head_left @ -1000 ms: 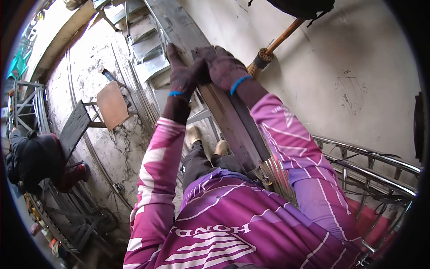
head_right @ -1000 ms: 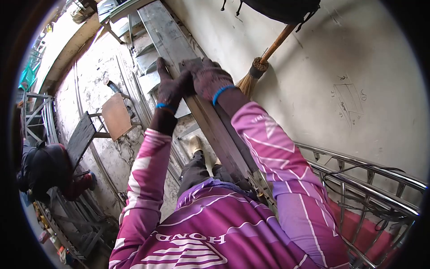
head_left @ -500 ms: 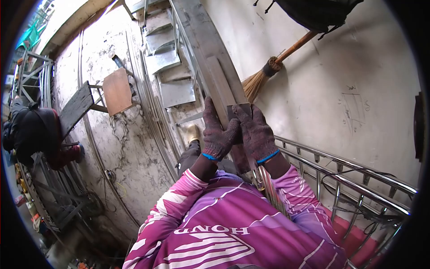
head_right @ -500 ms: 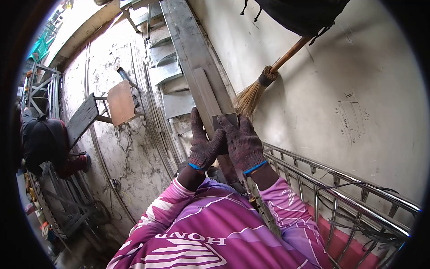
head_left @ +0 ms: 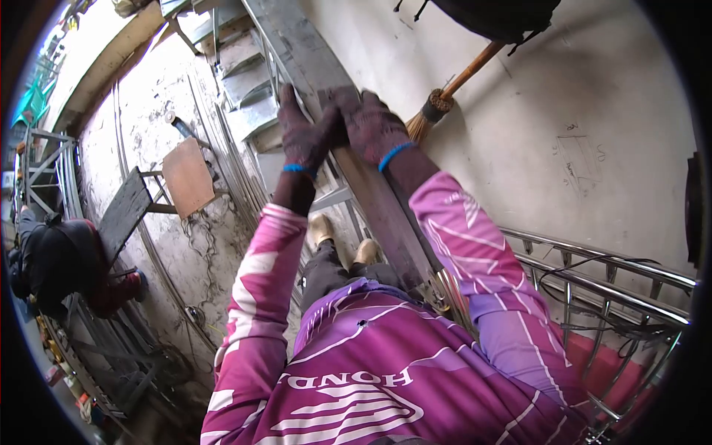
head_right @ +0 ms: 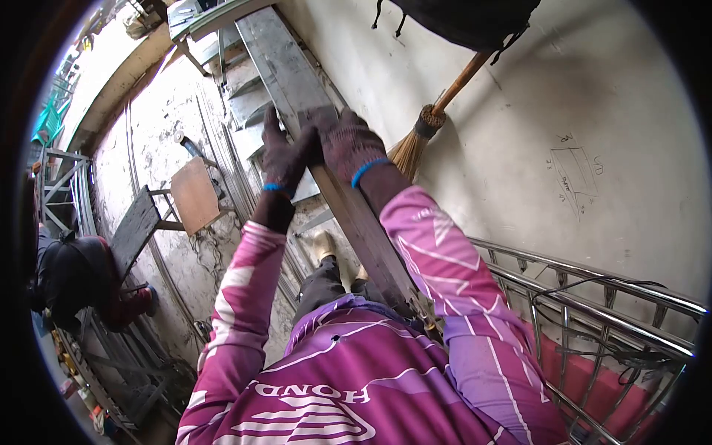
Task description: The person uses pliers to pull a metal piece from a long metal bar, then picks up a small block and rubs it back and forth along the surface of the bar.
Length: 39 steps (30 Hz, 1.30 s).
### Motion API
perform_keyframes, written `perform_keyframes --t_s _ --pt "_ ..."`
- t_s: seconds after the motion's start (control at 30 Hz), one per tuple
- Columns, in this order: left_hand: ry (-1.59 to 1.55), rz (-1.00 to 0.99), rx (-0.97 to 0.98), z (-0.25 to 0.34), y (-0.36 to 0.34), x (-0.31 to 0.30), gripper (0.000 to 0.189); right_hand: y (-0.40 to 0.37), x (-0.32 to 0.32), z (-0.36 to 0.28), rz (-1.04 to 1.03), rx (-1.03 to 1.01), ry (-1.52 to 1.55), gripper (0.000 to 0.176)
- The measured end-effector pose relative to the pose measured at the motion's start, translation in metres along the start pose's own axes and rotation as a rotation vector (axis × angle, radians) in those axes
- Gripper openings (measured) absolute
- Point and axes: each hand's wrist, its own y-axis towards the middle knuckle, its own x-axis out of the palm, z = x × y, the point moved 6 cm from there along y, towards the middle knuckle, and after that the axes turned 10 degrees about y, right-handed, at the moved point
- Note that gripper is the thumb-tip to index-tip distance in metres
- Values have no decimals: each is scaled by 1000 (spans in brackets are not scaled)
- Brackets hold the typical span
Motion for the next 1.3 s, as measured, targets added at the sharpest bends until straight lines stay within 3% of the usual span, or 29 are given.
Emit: perform_keyframes --t_s 0.03,0.1,0.17,0.2,0.27,0.43,0.53,0.57,0.7,0.8,0.97,1.03,1.07,1.17,1.3 --pt "-48 -24 -41 2 -15 5 109 -9 11 16 29 61 100 46" --pt "-137 -71 -61 2 -58 16 113 -66 -10 3 18 -60 73 50" --pt "-129 -87 19 1 -104 24 114 -116 -11 11 143 -270 161 51" --pt "-76 -85 73 2 -127 25 114 -142 -5 20 134 -236 112 51" --pt "-288 -157 -3 0 -158 31 115 -159 -3 24 135 -219 62 52" --pt "-370 -169 -39 3 -104 26 115 -116 -16 5 76 -117 57 50" --pt "-188 -168 -219 10 -40 7 115 -44 -13 -5 77 -18 29 47" --pt "-212 -71 -116 -14 -11 20 112 -16 -9 -6 59 -13 -25 48" --pt "-348 -105 -66 -21 28 18 109 22 -10 -17 86 -49 -88 54" --pt "-162 -91 -141 -8 -3 10 110 -12 -9 -11 72 -41 -17 55" --pt "-110 -112 -71 12 -116 22 115 -129 -9 16 -2 3 126 52" --pt "-189 -146 -26 9 -161 30 117 -177 -2 28 198 -201 84 53" --pt "-205 -181 -90 11 -178 33 116 -186 0 31 187 -196 82 53" --pt "-236 -189 -44 11 -184 37 115 -189 -4 30 124 -148 138 55" --pt "-275 -71 -104 10 -125 38 107 -127 -6 24 70 -93 251 55"
